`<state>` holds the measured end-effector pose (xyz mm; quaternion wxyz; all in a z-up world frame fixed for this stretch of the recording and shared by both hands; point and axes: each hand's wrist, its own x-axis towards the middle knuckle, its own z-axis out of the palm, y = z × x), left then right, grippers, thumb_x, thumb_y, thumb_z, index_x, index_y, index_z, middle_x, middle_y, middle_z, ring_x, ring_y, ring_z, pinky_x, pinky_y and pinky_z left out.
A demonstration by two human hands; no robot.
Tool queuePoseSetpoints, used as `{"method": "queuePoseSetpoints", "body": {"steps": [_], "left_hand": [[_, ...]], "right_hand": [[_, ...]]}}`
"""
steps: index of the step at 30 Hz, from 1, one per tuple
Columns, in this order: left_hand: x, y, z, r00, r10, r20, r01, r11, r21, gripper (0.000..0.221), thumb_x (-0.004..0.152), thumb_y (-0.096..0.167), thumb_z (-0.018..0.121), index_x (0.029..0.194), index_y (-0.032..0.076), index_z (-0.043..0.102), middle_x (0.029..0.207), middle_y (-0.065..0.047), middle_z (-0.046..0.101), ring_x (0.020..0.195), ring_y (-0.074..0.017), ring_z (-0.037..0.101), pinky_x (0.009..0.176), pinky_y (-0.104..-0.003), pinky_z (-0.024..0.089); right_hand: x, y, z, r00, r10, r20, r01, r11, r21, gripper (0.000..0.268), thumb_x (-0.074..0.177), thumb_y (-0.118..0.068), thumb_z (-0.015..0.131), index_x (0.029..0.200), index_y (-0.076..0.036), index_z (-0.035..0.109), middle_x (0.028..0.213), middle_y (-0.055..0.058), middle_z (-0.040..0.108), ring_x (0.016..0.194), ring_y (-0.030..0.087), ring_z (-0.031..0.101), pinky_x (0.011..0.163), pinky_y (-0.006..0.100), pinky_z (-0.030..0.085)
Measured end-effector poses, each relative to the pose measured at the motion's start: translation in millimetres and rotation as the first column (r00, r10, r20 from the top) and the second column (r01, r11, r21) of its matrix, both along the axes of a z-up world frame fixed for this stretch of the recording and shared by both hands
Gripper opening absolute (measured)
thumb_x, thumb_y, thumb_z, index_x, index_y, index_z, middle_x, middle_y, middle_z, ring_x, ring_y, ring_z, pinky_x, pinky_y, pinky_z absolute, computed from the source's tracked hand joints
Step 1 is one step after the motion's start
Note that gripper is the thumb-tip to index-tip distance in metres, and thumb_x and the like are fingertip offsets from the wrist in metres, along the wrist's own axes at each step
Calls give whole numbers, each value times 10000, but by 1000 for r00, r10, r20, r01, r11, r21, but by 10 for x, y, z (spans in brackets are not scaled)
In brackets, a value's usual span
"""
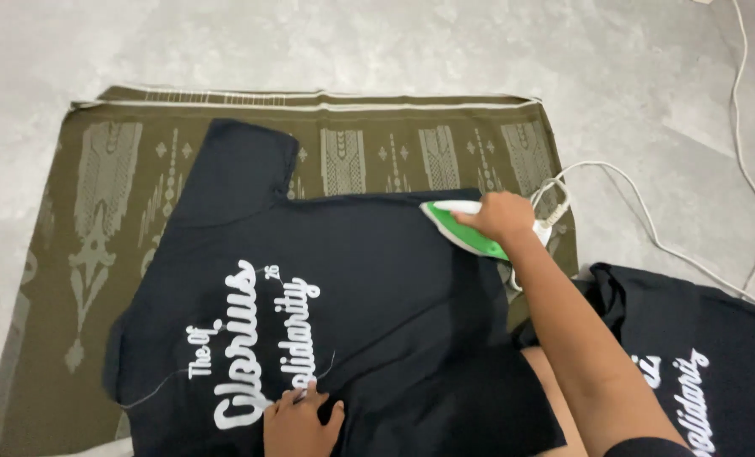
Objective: Ironing black t-shirts on a mat on the floor to remove wrinkles.
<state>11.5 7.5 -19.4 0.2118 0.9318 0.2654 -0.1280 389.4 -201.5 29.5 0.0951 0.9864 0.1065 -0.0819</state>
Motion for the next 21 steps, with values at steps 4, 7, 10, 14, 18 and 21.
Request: {"method": "queuePoseSetpoints", "body": {"steps": [4,7,10,14,18,21], "left_hand": [[385,-27,199,977,-31,-213,53,994,99,458,781,557,484,712,149,680,709,-26,640,704,-239,584,747,-366,408],[849,-68,448,972,38,-231,-46,999,-27,549,809,566,435,699,84,672,693,-85,653,675,-293,611,712,-374,445],[1061,-27,556,881,53,-471,-227,920,-321,567,864,538,393,657,85,664,650,-35,647,584,-199,590,662,-283,469],[1210,180,479,771,-83,-631,-396,714,-577,603,882,514,404,675,13,669,648,-67,675,485,-156,598,432,-219,362],[1260,171,526,769,-80,-634,-404,708,-580,613,864,515,394,693,-6,667,655,-94,671,519,-187,612,546,-261,449],[1231,137,596,767,-55,-640,-396,744,-538,583,855,480,384,684,-1,666,636,-82,666,491,-178,605,634,-226,485]], "right_hand": [[-23,171,-51,949,314,-25,-314,944,-102,746,633,-819,460,712,-116,699,647,106,647,589,305,606,564,370,474],[56,355,-86,946,324,-10,-325,944,-52,751,617,-809,505,714,-89,695,647,125,645,586,316,608,573,385,483],[-2,524,-100,987,157,-16,-157,987,21,749,647,-776,538,734,-48,693,680,130,655,609,312,621,573,388,486],[-53,736,-157,986,161,37,-164,982,92,725,682,-740,547,692,-28,683,639,125,638,563,302,603,533,389,482],[-119,1013,-127,948,317,6,-317,946,71,748,659,-775,538,717,-46,693,678,143,651,602,330,620,565,409,484],[-254,1332,-111,946,315,-77,-306,946,111,725,664,-750,542,723,-42,687,685,130,654,609,318,623,570,399,488]]}}
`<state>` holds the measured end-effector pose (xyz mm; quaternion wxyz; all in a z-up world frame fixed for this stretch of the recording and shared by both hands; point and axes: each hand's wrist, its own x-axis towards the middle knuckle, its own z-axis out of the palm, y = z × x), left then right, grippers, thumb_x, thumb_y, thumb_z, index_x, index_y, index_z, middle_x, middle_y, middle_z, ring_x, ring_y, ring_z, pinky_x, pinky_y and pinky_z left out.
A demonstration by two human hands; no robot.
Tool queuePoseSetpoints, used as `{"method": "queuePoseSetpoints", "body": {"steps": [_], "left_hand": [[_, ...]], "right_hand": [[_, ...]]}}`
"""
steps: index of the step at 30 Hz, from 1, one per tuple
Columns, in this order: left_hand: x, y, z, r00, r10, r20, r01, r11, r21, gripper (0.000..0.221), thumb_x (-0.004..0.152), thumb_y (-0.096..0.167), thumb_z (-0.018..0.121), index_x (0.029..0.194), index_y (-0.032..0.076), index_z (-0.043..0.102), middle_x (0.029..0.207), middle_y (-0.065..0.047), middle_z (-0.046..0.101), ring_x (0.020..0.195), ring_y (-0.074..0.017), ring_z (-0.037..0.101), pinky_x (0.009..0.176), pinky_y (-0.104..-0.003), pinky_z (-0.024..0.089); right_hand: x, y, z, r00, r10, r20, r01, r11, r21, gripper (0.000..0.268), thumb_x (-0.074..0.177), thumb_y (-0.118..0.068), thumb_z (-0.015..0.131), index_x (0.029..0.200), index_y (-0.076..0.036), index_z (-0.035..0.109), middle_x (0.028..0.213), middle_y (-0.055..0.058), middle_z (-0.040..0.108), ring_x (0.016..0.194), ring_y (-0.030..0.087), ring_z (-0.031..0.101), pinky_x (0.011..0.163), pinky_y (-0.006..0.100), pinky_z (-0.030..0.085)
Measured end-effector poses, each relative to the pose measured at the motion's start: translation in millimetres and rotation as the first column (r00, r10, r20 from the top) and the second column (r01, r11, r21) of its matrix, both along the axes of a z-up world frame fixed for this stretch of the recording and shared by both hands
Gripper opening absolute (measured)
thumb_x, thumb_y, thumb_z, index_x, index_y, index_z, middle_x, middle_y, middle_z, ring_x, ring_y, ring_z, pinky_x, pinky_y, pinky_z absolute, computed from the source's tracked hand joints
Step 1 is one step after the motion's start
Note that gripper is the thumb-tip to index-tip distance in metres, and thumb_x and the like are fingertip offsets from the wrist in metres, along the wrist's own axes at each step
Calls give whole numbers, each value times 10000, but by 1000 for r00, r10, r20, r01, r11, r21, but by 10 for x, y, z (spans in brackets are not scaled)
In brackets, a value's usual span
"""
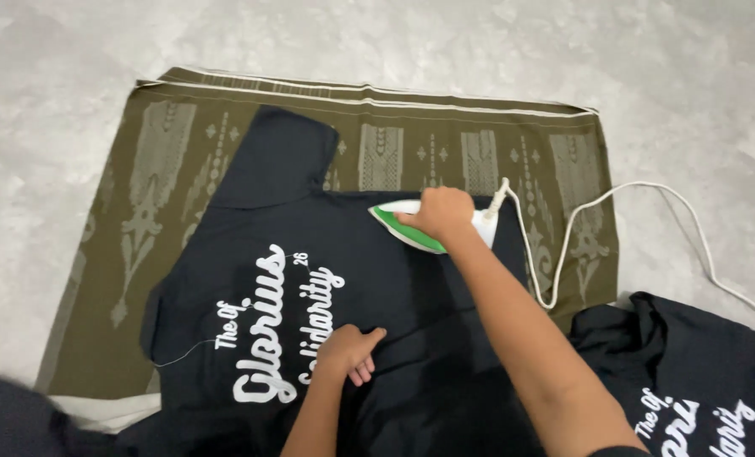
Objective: Ironing black t-shirts on a mat on the floor to remove wrinkles.
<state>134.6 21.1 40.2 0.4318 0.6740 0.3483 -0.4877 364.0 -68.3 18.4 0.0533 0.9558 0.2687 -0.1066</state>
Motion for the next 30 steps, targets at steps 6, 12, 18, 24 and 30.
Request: {"method": "queuePoseSetpoints", "body": {"steps": [6,12,18,24,30], "left_hand": [[-97,23,-290,1000,23,0,-23,999,-42,610,855,499,394,722,-30,666,681,-115,674,523,-203,619,617,-235,494],[-26,42,-439,999,45,10,-44,995,-88,640,866,561,419,667,1,657,606,-86,649,458,-191,591,465,-266,403],[135,5,-115,997,-12,-79,13,1000,10,637,871,528,364,698,2,678,643,-78,684,484,-177,610,589,-265,474],[140,-25,-34,997,21,-69,-18,999,46,605,866,494,407,564,24,639,523,-45,628,405,-155,566,549,-204,467],[132,-10,33,999,-11,-44,13,998,64,596,863,498,383,592,39,650,546,-31,637,410,-144,567,573,-204,464]], "right_hand": [[-245,574,-147,998,58,4,-58,989,137,697,634,-721,598,727,-36,687,688,115,649,594,305,610,560,391,477],[-158,270,-102,996,83,32,-86,990,111,647,658,-689,605,730,-52,694,668,112,651,578,287,615,547,376,474],[236,-356,-88,1000,-7,-4,7,1000,3,704,656,-758,549,725,-70,683,669,115,641,569,302,606,536,403,474],[493,-737,-23,1000,2,7,-2,992,-124,744,634,-788,518,734,-72,695,696,125,654,628,318,627,577,411,492],[325,-631,26,999,-50,10,51,990,-134,763,664,-782,498,750,-48,689,733,130,657,643,309,621,611,386,494]]}}
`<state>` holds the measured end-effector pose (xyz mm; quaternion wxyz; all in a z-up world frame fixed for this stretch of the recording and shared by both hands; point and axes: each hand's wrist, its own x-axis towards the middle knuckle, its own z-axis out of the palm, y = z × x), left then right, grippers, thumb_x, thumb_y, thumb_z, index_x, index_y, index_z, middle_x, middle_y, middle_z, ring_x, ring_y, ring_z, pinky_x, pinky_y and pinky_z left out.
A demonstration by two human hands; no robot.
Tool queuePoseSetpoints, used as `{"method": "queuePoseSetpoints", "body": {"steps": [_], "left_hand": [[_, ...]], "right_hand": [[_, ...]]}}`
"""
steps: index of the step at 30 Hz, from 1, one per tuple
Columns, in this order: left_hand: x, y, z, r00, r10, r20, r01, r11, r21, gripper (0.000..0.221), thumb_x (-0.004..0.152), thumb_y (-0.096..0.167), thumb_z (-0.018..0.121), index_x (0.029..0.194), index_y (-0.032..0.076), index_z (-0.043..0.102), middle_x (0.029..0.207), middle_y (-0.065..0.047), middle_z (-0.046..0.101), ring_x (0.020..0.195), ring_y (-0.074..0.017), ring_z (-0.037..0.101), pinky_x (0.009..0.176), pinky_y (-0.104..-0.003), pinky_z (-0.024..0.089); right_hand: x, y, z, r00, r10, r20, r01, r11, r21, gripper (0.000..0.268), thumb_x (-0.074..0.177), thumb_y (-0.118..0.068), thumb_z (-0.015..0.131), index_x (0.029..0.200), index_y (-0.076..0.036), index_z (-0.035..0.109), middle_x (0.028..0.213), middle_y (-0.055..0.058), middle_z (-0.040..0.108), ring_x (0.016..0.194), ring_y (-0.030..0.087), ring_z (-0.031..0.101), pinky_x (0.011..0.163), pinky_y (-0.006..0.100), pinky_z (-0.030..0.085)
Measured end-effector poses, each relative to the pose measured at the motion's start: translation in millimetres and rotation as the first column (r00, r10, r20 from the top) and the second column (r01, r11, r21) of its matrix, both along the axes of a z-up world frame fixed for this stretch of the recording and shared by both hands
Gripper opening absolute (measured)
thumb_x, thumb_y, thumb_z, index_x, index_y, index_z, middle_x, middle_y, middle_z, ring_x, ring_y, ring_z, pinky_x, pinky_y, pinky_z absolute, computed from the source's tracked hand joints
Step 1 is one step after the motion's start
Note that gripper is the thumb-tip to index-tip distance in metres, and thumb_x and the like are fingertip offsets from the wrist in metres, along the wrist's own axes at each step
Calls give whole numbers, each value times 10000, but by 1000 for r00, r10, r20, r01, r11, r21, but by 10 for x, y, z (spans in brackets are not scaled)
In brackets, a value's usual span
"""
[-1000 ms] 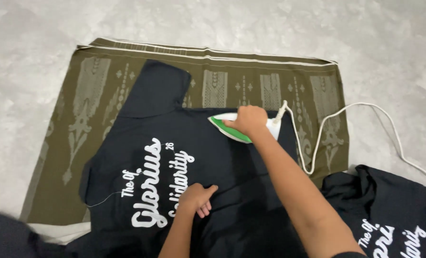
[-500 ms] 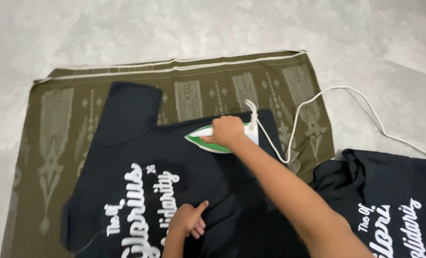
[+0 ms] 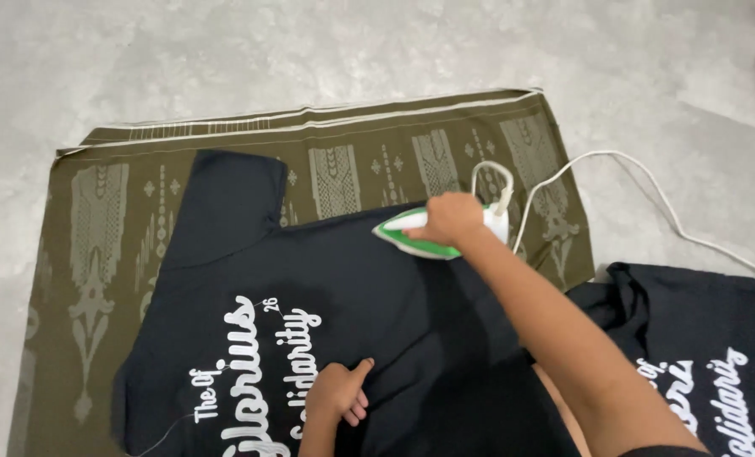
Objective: Ironing black t-shirts on a mat on the floor to remove wrinkles.
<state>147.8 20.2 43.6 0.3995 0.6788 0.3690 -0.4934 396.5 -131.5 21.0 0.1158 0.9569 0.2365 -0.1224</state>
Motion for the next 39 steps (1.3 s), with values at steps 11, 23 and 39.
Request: {"method": "queuePoseSetpoints", "body": {"steps": [11,23,39], "left_hand": [[-157,45,-189,999,31,35,-28,995,-94,610,866,521,383,716,9,678,696,-73,680,556,-182,618,602,-273,429],[-129,38,-66,999,10,49,-7,998,-65,590,863,510,388,703,26,685,665,-59,676,529,-161,612,588,-249,445],[-217,25,-367,993,28,113,-22,999,-49,563,801,547,402,687,78,691,660,-84,693,636,-184,696,656,-272,506]], "right_hand": [[-806,-189,-32,970,243,33,-245,967,77,709,659,-748,538,623,-51,666,559,124,614,488,305,586,492,383,465],[-633,-155,-32,988,142,61,-146,987,61,751,662,-775,520,658,-40,671,611,139,636,506,318,593,511,387,477],[-636,-133,312,974,81,-211,-108,987,-119,766,635,-780,420,962,-147,701,950,127,684,936,318,650,786,389,511]]}}
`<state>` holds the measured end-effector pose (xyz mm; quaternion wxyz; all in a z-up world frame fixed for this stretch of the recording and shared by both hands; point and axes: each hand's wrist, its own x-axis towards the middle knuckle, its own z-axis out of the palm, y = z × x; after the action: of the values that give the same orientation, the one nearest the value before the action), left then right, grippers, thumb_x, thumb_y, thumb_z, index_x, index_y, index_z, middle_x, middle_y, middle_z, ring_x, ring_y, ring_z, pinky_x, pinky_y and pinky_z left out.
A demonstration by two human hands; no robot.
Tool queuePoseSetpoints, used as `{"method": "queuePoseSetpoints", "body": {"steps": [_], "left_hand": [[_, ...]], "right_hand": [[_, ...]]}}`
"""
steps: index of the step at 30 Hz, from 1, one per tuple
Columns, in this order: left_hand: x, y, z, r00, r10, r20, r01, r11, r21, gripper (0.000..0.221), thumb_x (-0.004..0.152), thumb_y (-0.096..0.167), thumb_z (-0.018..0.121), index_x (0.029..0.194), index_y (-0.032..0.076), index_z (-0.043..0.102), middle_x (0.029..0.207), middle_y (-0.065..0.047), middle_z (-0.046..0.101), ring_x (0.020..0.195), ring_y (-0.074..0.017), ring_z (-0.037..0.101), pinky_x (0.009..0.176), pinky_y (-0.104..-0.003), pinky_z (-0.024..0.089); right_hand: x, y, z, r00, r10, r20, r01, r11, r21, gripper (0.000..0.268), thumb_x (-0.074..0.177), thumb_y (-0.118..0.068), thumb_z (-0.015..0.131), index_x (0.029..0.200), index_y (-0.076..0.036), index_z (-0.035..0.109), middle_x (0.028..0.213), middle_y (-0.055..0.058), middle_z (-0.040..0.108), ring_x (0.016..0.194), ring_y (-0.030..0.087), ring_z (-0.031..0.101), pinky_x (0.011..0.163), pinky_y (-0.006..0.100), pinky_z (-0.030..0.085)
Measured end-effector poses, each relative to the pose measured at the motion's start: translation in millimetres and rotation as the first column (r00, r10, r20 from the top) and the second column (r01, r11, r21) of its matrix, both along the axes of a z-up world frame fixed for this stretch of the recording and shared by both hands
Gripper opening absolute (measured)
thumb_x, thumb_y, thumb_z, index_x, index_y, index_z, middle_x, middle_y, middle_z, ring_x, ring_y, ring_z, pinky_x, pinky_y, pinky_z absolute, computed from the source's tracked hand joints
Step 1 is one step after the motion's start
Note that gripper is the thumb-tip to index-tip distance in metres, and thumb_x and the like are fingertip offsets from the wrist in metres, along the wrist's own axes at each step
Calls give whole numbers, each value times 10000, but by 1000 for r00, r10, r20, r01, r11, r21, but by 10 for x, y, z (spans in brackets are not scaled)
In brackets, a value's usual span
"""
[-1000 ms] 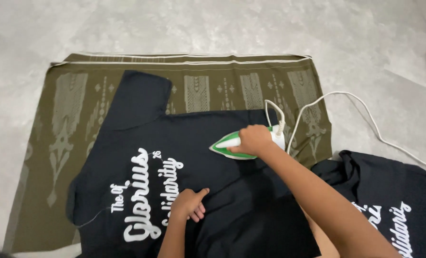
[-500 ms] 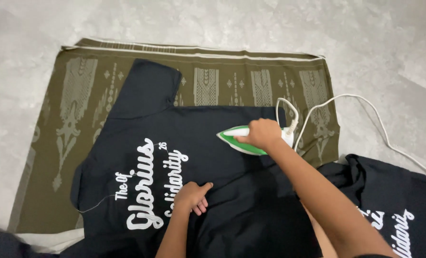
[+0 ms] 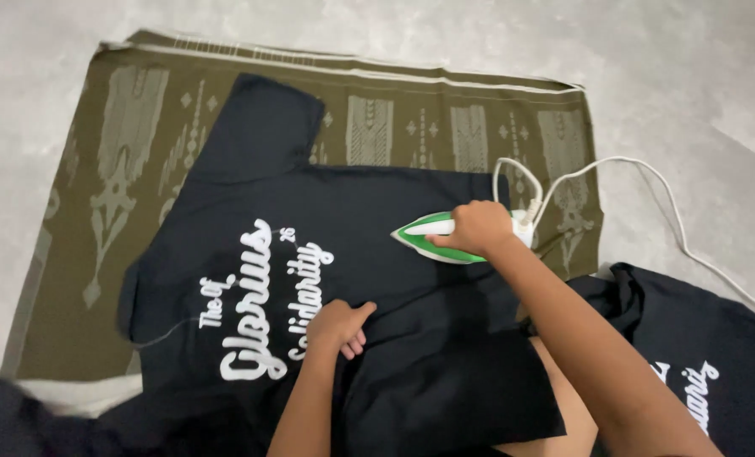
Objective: Ironing black t-shirts on a mat on the floor to remove wrinkles.
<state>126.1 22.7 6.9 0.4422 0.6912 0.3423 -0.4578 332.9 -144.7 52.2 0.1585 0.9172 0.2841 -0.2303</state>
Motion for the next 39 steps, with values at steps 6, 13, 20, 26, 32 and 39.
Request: {"method": "queuePoseSetpoints", "body": {"steps": [6,13,20,26,32,39], "left_hand": [[-44,42,-83,1000,4,29,-3,999,-35,572,779,567,391,661,87,679,635,-67,682,624,-180,688,662,-272,498],[-115,55,-64,993,21,116,-14,998,-61,562,788,536,393,632,72,669,578,-85,656,599,-193,679,667,-290,501],[-162,39,-222,975,98,198,-84,993,-81,571,793,529,400,550,72,639,507,-87,623,522,-205,654,577,-287,501],[-224,-96,-552,876,285,389,-217,953,-210,293,765,170,355,602,-2,529,465,-173,508,326,-271,456,333,-318,354],[-124,-446,-1346,937,159,311,-158,987,-28,305,803,282,470,630,76,615,586,-104,585,554,-299,575,532,-394,447],[-378,164,-248,957,207,202,-141,943,-301,362,847,252,383,679,30,615,626,-81,640,465,-184,553,523,-286,438]], "right_hand": [[-186,222,46,1000,27,5,-27,999,-31,752,640,-772,428,991,-163,697,937,127,688,920,316,656,791,381,512],[-594,988,-19,995,97,3,-97,995,35,735,639,-774,429,924,-157,707,882,134,691,882,319,665,747,384,515],[-1104,1999,-91,977,212,7,-210,963,166,754,629,-788,442,870,-123,703,826,135,681,825,333,665,697,404,516],[-1476,2736,-91,947,320,-26,-304,919,252,766,693,-770,437,882,-70,684,821,141,674,818,321,663,682,392,522],[-1508,3101,-284,931,362,41,-359,893,270,811,682,-800,425,843,-44,668,789,155,664,778,338,661,636,418,520],[-1496,2900,-19,918,395,-22,-378,893,244,741,691,-729,470,901,-51,684,837,151,667,820,343,659,694,417,517]]}}
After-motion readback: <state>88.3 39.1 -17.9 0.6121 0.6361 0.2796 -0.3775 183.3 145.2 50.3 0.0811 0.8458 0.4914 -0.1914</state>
